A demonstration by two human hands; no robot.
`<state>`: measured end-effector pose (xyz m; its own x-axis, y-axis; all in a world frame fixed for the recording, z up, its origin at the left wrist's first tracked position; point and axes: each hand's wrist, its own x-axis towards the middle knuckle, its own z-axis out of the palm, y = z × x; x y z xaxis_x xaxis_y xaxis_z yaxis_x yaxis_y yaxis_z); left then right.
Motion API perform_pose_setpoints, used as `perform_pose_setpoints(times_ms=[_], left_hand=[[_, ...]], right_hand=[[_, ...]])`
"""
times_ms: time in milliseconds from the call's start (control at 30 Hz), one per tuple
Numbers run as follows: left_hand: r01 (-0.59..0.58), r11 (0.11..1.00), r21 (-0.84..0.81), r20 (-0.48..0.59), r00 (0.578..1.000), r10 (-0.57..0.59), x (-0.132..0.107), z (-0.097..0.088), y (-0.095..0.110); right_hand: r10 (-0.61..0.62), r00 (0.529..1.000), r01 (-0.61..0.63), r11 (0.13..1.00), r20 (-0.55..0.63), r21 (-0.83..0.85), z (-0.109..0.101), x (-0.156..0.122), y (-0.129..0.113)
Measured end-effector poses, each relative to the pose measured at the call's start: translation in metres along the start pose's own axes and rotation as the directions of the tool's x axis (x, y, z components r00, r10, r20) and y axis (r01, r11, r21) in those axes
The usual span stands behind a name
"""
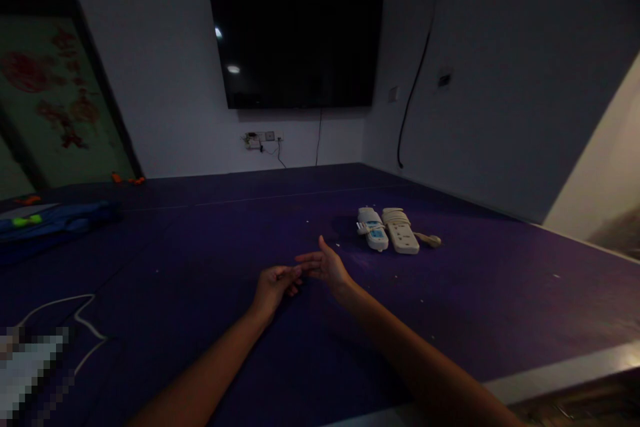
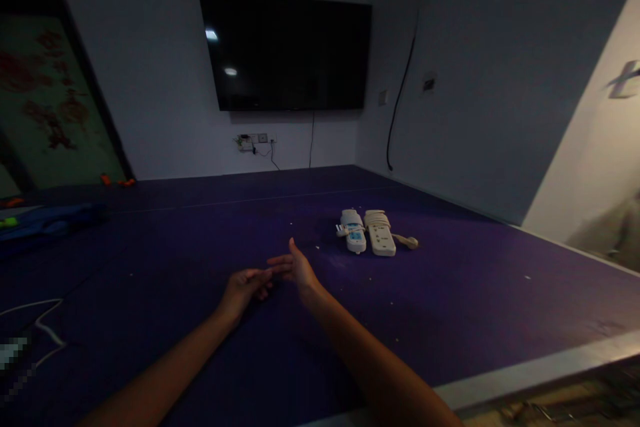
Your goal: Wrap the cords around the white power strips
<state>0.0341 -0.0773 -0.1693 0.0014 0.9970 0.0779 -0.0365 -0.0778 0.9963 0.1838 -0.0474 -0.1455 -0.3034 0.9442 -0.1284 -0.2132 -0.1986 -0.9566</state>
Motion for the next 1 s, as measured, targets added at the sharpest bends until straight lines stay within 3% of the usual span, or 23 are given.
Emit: perform_pose_setpoints(times_ms=[300,633,1000], left_hand=[[0.010,1.000,-0.017,-0.025,1.000,-0.010,0.000,0.001,0.002],[-0.003,1.000,-0.009,0.028,1.000,0.003,0.001,0.000,-0.001],[0.010,1.000,0.007,0.011,1.000,-0.010,0.000,0.003,0.003]], right_hand=[[0.001,1.000,-0.001,1.000,-0.011,-0.004,0.003,-0.002,-0.002],[0.034,0.998,-0.030,0.996,0.049,-0.090,0.003,0.003,0.007],[0.028,0.997,-0.025,0.999,0.075,-0.039,0.000,0.003,0.005]])
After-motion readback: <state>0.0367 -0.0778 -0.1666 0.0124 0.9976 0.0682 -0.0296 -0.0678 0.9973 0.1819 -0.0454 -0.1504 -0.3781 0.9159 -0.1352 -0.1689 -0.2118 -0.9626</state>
